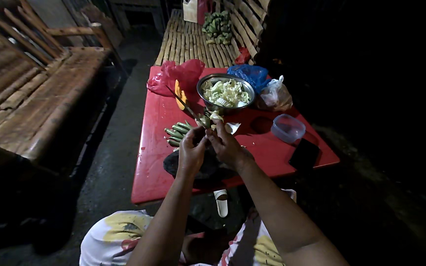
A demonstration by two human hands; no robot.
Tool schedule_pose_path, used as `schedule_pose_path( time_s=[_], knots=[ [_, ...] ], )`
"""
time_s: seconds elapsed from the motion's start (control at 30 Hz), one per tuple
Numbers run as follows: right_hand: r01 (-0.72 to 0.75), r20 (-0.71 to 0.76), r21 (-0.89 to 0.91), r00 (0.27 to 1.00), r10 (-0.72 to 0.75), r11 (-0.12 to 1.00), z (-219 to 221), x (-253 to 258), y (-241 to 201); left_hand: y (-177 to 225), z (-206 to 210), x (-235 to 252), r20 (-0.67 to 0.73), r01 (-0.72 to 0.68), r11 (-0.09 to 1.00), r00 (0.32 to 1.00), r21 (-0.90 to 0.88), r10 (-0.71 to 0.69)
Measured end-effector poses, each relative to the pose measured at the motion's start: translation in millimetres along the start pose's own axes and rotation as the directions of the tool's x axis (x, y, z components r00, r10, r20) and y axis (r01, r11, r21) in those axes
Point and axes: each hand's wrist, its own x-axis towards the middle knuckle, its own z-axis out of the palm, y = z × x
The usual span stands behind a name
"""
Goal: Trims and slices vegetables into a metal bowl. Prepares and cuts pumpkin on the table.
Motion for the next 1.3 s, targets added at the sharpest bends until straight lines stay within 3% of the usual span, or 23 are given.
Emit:
schedule_pose_path(
  time_s=[0.23,0.33,0.4,0.47,0.57,0.67,0.77,0.83,0.9,0.97,1.07,1.17,1.23,1.3],
  knots=[
    [0.013,0.025,0.000,1.000,-0.013,1.000,-4,0,4,6,0,-6,0.100,0.154,0.984,0.984,-0.094,-0.144],
    [-0.001,0.062,0.051,0.998,-0.003,0.999,-7,0,4,2,-1,-7,0.118,0.286,0.922,0.957,-0.262,-0.263],
    [-0.034,0.090,0.091,0.996,0.026,0.995,-9,-1,2,-1,1,-5,0.028,0.394,0.805,0.904,-0.443,-0.427],
    [-0.121,0.179,0.133,0.979,0.096,0.984,-10,-2,-2,1,5,-1,-0.026,0.454,0.654,0.810,-0.605,-0.586],
    [-0.280,0.366,0.077,0.900,0.234,0.957,-15,-3,-11,1,11,3,0.033,0.470,0.451,0.719,-0.759,-0.694],
    [-0.348,0.378,0.091,0.879,0.291,0.933,-17,-4,-12,1,17,5,0.107,0.464,0.289,0.658,-0.838,-0.745],
    [-0.348,0.286,0.213,0.916,0.282,0.913,-38,-8,-14,16,31,20,0.097,0.448,0.221,0.584,-0.866,-0.806],
    [-0.332,0.148,0.332,0.943,0.299,0.883,-56,-14,-13,35,46,47,0.055,0.447,0.290,0.615,-0.847,-0.787],
    [-0.310,0.034,0.426,0.944,0.327,0.850,-72,-19,-4,49,61,88,0.035,0.451,0.439,0.727,-0.777,-0.686],
    [-0.297,-0.062,0.494,0.925,0.374,0.817,-81,-22,5,59,68,131,0.084,0.488,0.639,0.828,-0.594,-0.554],
    [-0.326,-0.129,0.487,0.891,0.436,0.810,-93,-27,16,42,55,184,0.124,0.528,0.783,0.846,-0.328,-0.518],
    [-0.347,-0.118,0.441,0.892,0.436,0.828,-100,-34,21,52,16,178,0.113,0.471,0.879,0.872,0.073,-0.477],
    [-0.349,-0.108,0.429,0.896,0.431,0.833,-101,-33,22,39,-15,178,0.047,0.445,0.895,0.894,0.032,-0.446],
    [-0.328,-0.109,0.442,0.904,0.413,0.835,-97,-31,22,24,-39,178,-0.025,0.423,0.881,0.899,-0.212,-0.438]
  ],
)
